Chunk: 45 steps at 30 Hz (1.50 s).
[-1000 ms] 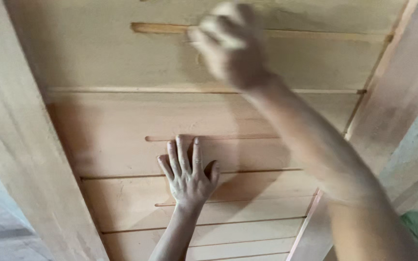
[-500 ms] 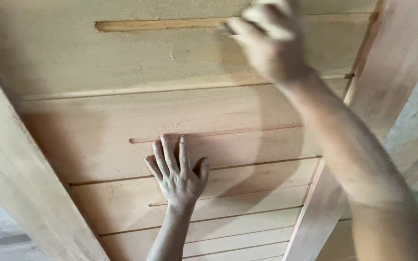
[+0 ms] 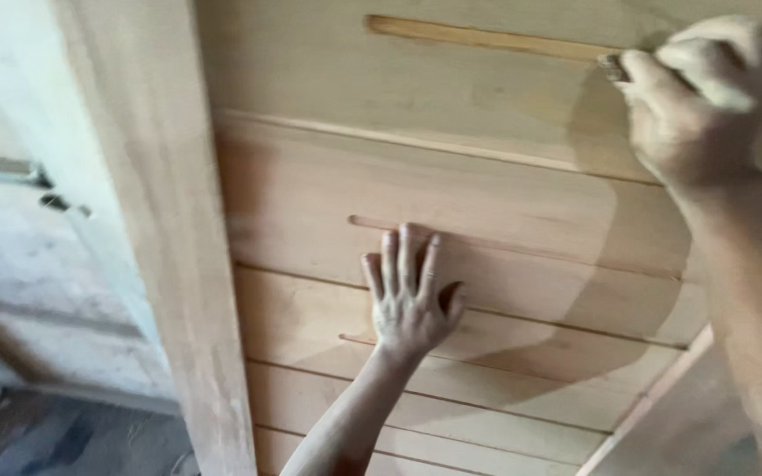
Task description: The person sands the surface of a large wooden panel using a sanding block. They move the block back and forth along the wood grain, covering different sections of the panel. The person occasionally pauses to wipe the surface with their hand to remove dust.
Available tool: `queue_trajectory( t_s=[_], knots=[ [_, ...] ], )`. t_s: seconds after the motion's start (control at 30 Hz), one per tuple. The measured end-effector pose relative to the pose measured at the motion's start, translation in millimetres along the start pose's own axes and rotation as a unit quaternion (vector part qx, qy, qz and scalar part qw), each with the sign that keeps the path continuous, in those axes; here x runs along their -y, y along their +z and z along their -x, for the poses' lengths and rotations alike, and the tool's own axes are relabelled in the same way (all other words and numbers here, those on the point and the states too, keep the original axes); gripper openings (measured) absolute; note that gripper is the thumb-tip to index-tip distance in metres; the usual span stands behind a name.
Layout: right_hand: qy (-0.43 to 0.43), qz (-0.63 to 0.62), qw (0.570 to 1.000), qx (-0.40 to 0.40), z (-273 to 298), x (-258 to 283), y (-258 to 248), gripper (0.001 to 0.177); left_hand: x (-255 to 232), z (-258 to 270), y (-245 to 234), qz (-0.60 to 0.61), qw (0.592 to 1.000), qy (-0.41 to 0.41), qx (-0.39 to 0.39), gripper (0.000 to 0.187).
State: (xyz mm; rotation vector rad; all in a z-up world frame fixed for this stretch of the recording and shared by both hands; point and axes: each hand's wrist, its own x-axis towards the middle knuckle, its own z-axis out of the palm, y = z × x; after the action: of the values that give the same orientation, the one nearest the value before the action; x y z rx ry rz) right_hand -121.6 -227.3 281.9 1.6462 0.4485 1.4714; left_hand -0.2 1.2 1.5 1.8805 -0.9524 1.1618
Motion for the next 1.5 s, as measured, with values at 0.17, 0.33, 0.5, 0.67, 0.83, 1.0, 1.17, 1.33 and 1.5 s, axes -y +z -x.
queue_trajectory(
  t_s=[0.17,0.33,0.5,0.67,0.83,1.0,1.17,1.33,1.5],
  knots=[
    [-0.007,-0.068,0.997,-0.048,-94.4,75.8,60.9,0.006,-1.8,-0.4,-6.7,0.032,0.999,-0.001,-0.017,0.077],
    [-0.017,-0.077,0.996,-0.039,-135.3,101.3,89.9,0.005,-0.3,-1.1,-13.4,0.028,0.999,0.005,-0.027,0.073],
    [-0.072,-0.039,0.996,-0.037,-132.4,91.7,75.7,0.004,-0.3,-1.6,-16.0,0.041,0.998,0.002,-0.041,0.071],
    [-0.071,-0.052,0.995,-0.045,-135.9,97.3,80.4,0.003,2.7,-1.2,-15.4,0.034,0.999,0.003,-0.035,0.071],
    [-0.008,-0.012,0.999,-0.053,-140.2,114.1,89.3,0.012,4.0,0.9,-13.3,0.022,0.999,0.01,-0.039,0.071],
    [-0.046,-0.028,0.999,-0.008,-134.9,117.2,73.3,0.022,6.8,2.4,-10.5,0.031,0.999,0.017,-0.019,0.071],
    [-0.043,-0.017,0.999,-0.02,-144.6,119.8,81.6,0.019,7.4,2.2,-12.7,0.034,0.999,0.018,-0.019,0.073],
    [-0.053,-0.07,0.996,-0.011,-137.3,118.8,68.3,0.019,7.6,1.8,-12.2,0.053,0.998,0.015,-0.029,0.073],
    [-0.059,-0.04,0.997,-0.038,-154.9,123.7,77.5,0.011,6.2,1.0,-13.8,0.039,0.999,0.012,-0.026,0.073]
  ],
)
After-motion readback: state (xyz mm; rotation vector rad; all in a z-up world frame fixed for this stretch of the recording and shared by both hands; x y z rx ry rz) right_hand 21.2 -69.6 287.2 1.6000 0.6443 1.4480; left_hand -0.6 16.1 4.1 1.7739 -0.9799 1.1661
